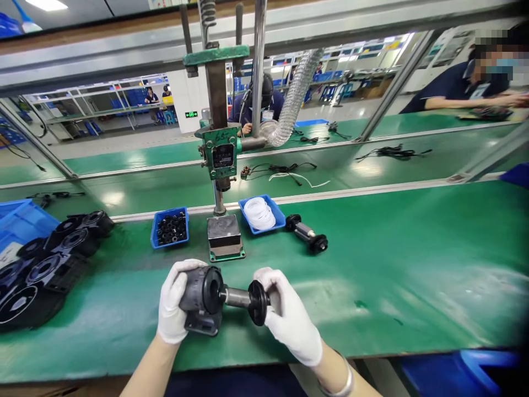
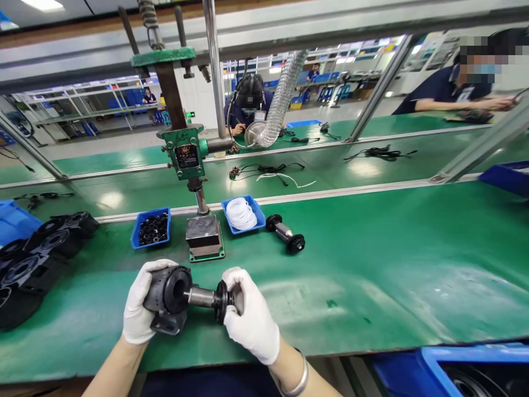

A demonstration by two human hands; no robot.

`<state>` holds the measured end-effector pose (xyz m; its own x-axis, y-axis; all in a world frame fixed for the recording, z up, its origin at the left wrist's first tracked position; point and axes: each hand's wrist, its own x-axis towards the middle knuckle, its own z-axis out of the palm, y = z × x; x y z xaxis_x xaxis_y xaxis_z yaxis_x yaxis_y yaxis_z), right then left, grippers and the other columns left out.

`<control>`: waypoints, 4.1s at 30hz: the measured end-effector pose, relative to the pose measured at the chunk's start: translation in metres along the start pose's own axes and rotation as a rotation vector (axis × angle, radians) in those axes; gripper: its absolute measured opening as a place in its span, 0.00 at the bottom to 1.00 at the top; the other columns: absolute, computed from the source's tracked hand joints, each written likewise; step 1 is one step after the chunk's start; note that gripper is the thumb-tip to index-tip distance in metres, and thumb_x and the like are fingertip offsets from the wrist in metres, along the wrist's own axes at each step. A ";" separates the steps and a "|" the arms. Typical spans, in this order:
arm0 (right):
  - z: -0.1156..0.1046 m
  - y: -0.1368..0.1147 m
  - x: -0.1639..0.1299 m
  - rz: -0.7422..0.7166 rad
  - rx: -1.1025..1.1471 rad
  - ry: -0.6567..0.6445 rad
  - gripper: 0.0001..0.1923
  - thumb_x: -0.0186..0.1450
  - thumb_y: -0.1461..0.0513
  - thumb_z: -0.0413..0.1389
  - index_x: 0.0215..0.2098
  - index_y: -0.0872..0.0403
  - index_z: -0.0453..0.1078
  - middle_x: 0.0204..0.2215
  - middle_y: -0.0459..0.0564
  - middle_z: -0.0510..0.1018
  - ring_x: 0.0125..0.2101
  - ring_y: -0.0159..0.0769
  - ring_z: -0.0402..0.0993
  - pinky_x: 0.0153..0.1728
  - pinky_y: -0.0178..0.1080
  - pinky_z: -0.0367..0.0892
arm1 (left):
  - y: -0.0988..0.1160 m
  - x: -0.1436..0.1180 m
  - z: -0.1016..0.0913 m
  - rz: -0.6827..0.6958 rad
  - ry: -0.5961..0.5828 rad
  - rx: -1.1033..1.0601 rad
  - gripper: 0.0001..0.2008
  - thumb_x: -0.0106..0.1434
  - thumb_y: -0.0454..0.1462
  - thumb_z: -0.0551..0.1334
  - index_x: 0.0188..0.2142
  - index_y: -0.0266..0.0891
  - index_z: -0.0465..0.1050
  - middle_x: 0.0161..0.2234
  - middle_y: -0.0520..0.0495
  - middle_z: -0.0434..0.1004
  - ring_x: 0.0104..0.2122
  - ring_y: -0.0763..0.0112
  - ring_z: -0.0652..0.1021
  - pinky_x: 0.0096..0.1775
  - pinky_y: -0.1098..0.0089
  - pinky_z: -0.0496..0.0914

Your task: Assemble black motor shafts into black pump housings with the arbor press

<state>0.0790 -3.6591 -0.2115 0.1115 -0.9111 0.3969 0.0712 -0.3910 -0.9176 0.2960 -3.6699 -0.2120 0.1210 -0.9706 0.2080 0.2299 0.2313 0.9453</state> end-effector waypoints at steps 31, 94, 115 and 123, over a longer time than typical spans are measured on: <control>0.021 -0.039 0.017 -0.098 -0.784 -0.139 0.29 0.57 0.69 0.55 0.57 0.53 0.59 0.51 0.58 0.66 0.46 0.45 0.72 0.44 0.47 0.74 | -0.020 0.020 0.049 -0.242 -0.241 0.194 0.19 0.71 0.46 0.48 0.46 0.38 0.73 0.44 0.43 0.78 0.48 0.59 0.77 0.53 0.58 0.69; -0.016 -0.007 -0.002 -0.107 -1.318 -0.010 0.20 0.56 0.50 0.61 0.48 0.36 0.73 0.63 0.52 0.55 0.39 0.44 0.70 0.40 0.47 0.70 | -0.070 0.006 -0.009 0.156 -0.416 0.839 0.37 0.65 0.49 0.57 0.69 0.50 0.42 0.63 0.43 0.64 0.60 0.48 0.70 0.59 0.42 0.64; -0.028 -0.004 -0.016 -0.240 -1.197 0.025 0.21 0.54 0.64 0.62 0.46 0.45 0.75 0.65 0.54 0.53 0.45 0.46 0.68 0.44 0.50 0.70 | -0.052 0.008 0.005 0.388 -0.431 1.026 0.24 0.68 0.41 0.55 0.63 0.46 0.59 0.59 0.43 0.71 0.56 0.58 0.75 0.55 0.58 0.73; -0.022 0.011 -0.016 -0.256 -1.179 -0.040 0.22 0.56 0.65 0.61 0.50 0.47 0.74 0.64 0.58 0.57 0.44 0.47 0.70 0.42 0.51 0.72 | -0.053 0.005 0.006 0.329 -0.476 0.976 0.27 0.67 0.38 0.56 0.65 0.46 0.56 0.62 0.42 0.67 0.58 0.56 0.72 0.58 0.55 0.69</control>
<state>0.0565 -3.6517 -0.2283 0.2586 -0.7931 0.5514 -0.8506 -0.4575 -0.2591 0.2785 -3.6877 -0.2593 -0.3909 -0.8473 0.3596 -0.6214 0.5312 0.5759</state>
